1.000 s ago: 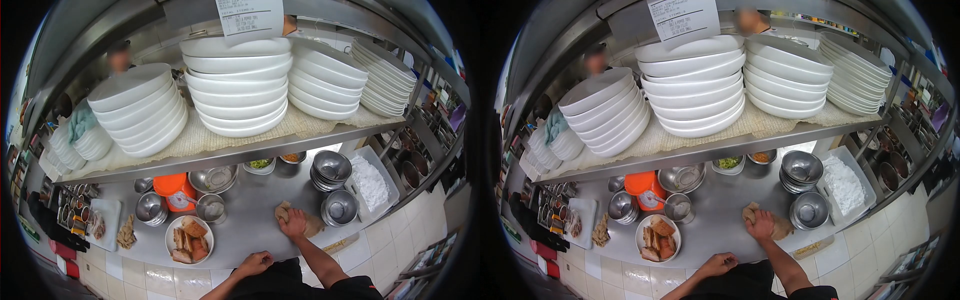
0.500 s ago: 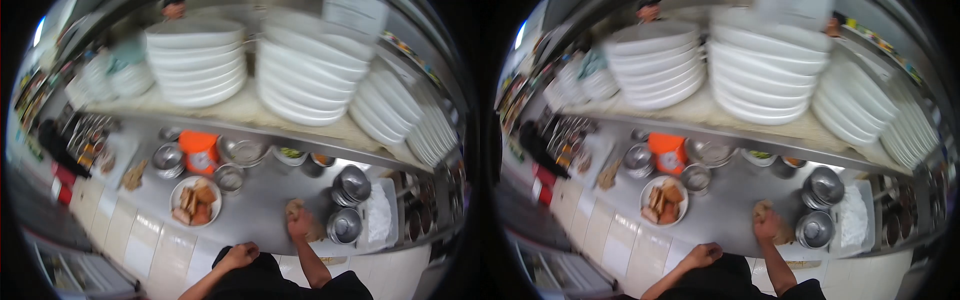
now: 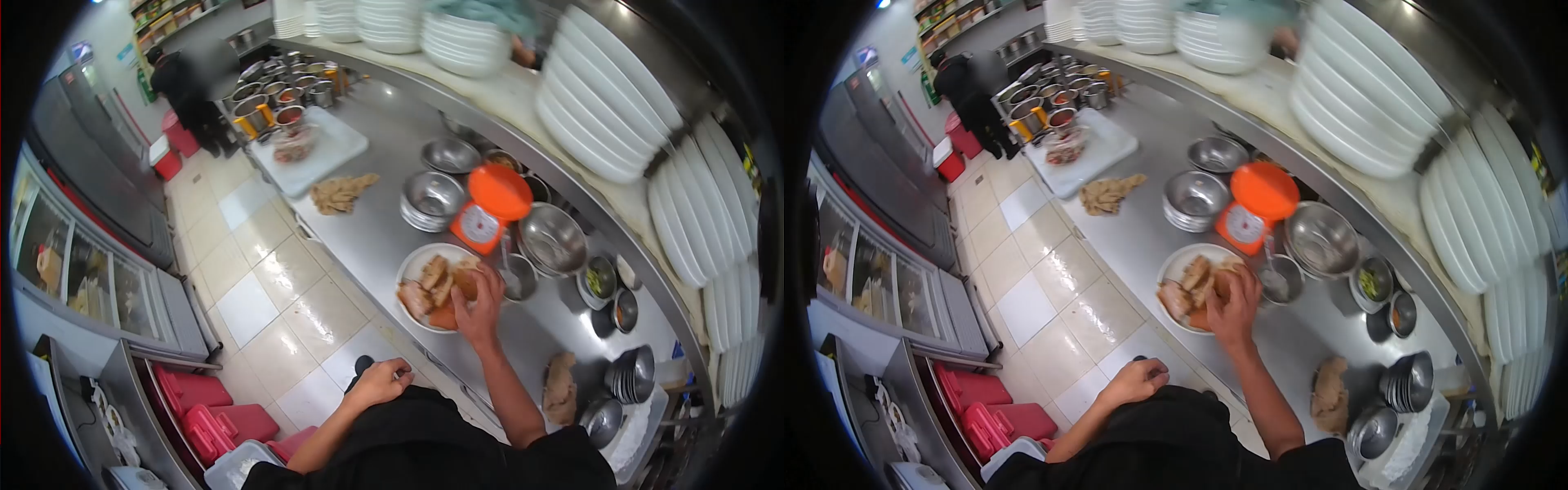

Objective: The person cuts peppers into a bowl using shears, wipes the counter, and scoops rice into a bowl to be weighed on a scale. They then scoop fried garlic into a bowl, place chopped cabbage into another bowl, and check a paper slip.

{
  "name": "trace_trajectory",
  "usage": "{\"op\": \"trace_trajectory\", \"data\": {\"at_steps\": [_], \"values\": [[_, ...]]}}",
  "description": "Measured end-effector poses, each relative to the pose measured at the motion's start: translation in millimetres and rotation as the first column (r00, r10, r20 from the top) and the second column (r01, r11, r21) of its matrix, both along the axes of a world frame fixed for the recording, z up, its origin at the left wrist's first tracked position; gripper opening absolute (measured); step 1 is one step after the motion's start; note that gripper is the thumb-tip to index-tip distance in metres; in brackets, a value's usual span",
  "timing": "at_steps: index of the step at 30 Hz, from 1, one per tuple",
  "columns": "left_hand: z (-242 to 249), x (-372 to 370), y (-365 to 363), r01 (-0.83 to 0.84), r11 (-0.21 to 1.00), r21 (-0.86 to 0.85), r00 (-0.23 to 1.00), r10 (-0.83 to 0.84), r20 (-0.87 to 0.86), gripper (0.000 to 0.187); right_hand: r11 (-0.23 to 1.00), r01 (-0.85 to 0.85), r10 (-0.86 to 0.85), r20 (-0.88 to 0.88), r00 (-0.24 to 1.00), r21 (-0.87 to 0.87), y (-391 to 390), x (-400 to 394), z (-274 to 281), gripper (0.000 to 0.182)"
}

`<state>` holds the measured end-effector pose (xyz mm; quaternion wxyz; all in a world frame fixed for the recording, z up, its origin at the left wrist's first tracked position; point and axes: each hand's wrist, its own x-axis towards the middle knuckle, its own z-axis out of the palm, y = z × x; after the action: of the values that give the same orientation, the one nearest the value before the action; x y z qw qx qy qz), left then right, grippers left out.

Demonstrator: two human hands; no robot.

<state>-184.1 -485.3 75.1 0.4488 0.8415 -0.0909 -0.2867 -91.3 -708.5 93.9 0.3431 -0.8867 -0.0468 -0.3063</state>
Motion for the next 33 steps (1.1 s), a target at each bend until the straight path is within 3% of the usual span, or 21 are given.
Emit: {"op": "trace_trajectory", "data": {"at_steps": [4, 6, 7, 9, 10, 12, 15, 19, 21, 22, 24, 26, 29, 30, 31, 32, 33], "values": [[2.1, 23.3, 80.7, -0.219, 0.973, 0.064, 0.973, 0.213, 0.091, 0.026, 0.991, -0.123, 0.12, -0.064, 0.991, -0.048, 52.0, 99.3, 3.3, 0.04], [5.4, 33.1, 118.8, -0.346, 0.934, 0.094, 0.938, 0.34, 0.069, 0.026, 0.98, -0.079, 0.064, -0.088, 0.994, -0.18, 60.3, 137.5, -9.1, 0.04], [3.5, 37.6, 137.0, -0.318, 0.942, 0.107, 0.948, 0.313, 0.06, 0.026, 0.984, -0.053, 0.036, -0.1, 0.994, -0.17, 66.9, 147.9, -14.9, 0.04], [-1.7, 48.8, 167.8, -0.394, 0.918, 0.037, 0.912, 0.385, 0.143, 0.024, 0.93, 0.068, -0.135, -0.163, 0.977, -0.362, 72.2, 164.2, -20.8, 0.036], [3.8, 57.2, 177.6, -0.394, 0.918, 0.037, 0.915, 0.388, 0.114, 0.021, 0.928, 0.092, -0.162, -0.169, 0.972, -0.362, 71.1, 169.3, -19.3, 0.036], [12.5, 76.8, 192.1, -0.358, 0.933, 0.043, 0.93, 0.352, 0.103, 0.021, 0.902, -0.09, -0.179, -0.555, 0.812, -0.423, 67.8, 180.7, -13.1, 0.032], [18.2, 116.4, 206.7, -0.308, 0.951, 0.038, 0.95, 0.305, 0.068, 0.021, 0.935, -0.008, -0.183, -0.501, 0.846, -0.355, 69.0, 181.5, -8.0, 0.027], [30.7, 188.7, 202.3, -0.241, 0.969, -0.057, 0.955, 0.247, 0.166, 0.024, 0.967, 0.05, -0.176, -0.512, 0.841, -0.25, 67.0, 185.4, -3.5, 0.026], [54.2, 225.0, 194.5, -0.126, 0.99, -0.064, 0.985, 0.132, 0.111, 0.021, 0.983, 0.12, -0.162, -0.343, 0.925, -0.14, 58.3, 204.3, -5.5, 0.03], [59.7, 242.9, 191.4, -0.088, 0.989, -0.115, 0.989, 0.1, 0.109, 0.022, 0.982, 0.133, -0.17, -0.338, 0.926, -0.132, 52.2, 219.1, -6.6, 0.03], [60.5, 275.4, 189.4, -0.023, 0.991, -0.131, 0.989, 0.041, 0.144, 0.022, 0.939, 0.24, -0.284, -0.16, 0.945, -0.245, 37.5, 258.6, -7.4, 0.035], [63.7, 309.1, 194.2, 0.076, 0.994, -0.072, 0.975, -0.059, 0.214, 0.025, 0.912, 0.208, -0.31, -0.265, 0.913, -0.353, 24.1, 301.4, -4.4, 0.042], [72.2, 351.8, 218.6, 0.117, 0.991, 0.064, 0.955, -0.13, 0.266, 0.026, 0.919, 0.087, -0.346, -0.679, 0.647, -0.385, 16.7, 351.5, -5.9, 0.051], [74.4, 363.9, 231.0, 0.074, 0.995, 0.061, 0.952, -0.088, 0.291, 0.026, 0.887, 0.013, -0.388, -0.732, 0.56, -0.461, 13.2, 366.0, -11.1, 0.044], [77.8, 374.7, 245.9, 0.039, 0.997, 0.063, 0.96, -0.055, 0.275, 0.025, 0.891, -0.006, -0.358, -0.712, 0.605, -0.453, 9.0, 371.7, -20.7, 0.033], [78.8, 382.1, 260.7, 0.013, 0.998, 0.062, 0.967, -0.028, 0.254, 0.024, 0.885, 0.009, -0.299, -0.553, 0.778, -0.466, 0.0, 370.6, -40.7, 0.028], [74.8, 389.8, 277.7, -0.01, 0.999, 0.051, 0.964, -0.003, 0.265, 0.024, 0.875, 0.023, -0.336, -0.573, 0.747, -0.483, 1.6, 373.5, -39.0, 0.026]]}}
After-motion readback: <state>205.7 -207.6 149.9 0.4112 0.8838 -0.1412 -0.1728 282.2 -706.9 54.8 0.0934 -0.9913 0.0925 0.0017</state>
